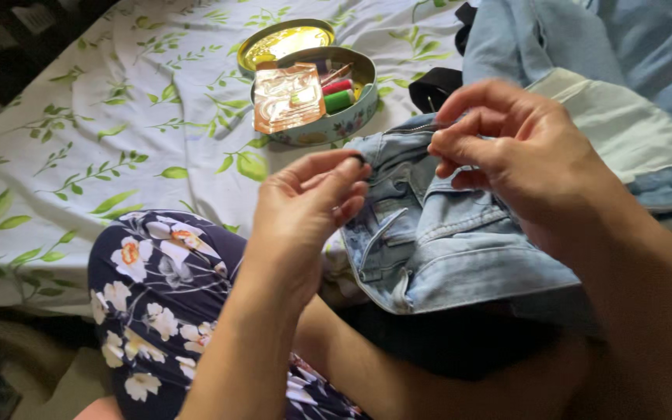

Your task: The person sews a button onto the waistband of denim shorts using a needle and thread. They pull the needle through the fabric, trim excess thread with scissors, and continue stitching to secure the button.

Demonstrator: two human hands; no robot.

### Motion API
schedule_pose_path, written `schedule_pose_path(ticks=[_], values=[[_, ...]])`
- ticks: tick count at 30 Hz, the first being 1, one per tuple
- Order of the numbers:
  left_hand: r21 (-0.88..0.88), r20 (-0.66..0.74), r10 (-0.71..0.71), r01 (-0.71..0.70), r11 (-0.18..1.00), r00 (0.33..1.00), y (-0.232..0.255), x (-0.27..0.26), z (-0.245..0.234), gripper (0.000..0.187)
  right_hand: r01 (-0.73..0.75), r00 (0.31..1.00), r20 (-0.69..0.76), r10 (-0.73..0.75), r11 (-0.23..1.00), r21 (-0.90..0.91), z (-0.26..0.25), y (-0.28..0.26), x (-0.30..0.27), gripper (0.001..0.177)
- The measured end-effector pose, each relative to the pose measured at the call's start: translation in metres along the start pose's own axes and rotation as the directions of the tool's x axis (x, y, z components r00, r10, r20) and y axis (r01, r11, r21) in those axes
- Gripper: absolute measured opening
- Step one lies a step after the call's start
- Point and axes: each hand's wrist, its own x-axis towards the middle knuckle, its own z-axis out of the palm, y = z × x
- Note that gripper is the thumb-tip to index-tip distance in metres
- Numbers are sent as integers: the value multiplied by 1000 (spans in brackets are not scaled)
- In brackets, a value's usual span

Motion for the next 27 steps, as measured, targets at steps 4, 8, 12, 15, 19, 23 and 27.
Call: schedule_pose_path(ticks=[4, 8, 12, 15, 19, 23, 27], values=[[119, 36, 49, -53, 991, 998, -7, -5, 14, 23, 2, 999, 53, 0, 999, -51, 4, -5, -10, 17], [111, 87, 95, -104, 988, 992, -11, -2, 13, 23, 107, 993, 75, -96, 983, -150, 0, -3, -12, 19], [152, 57, 72, -80, 985, 996, -7, -5, 18, 23, 104, 990, 96, -99, 993, -47, -2, -1, -8, 34], [176, 59, 44, -53, 983, 997, -7, -7, 21, 22, 67, 992, 112, -61, 996, -54, -3, -1, -9, 37], [166, 70, 36, -47, 985, 997, -6, -5, 15, 20, 16, 995, 95, -9, 997, -77, 5, -2, -13, 30], [187, 40, 20, -27, 982, 999, -5, -4, 16, 18, 4, 997, 73, 8, 988, -156, 4, -3, -11, 25], [248, 46, 14, -25, 968, 999, -4, -8, 19, 18, -25, 996, 79, 31, 997, -77, 1, -3, -8, 22]])
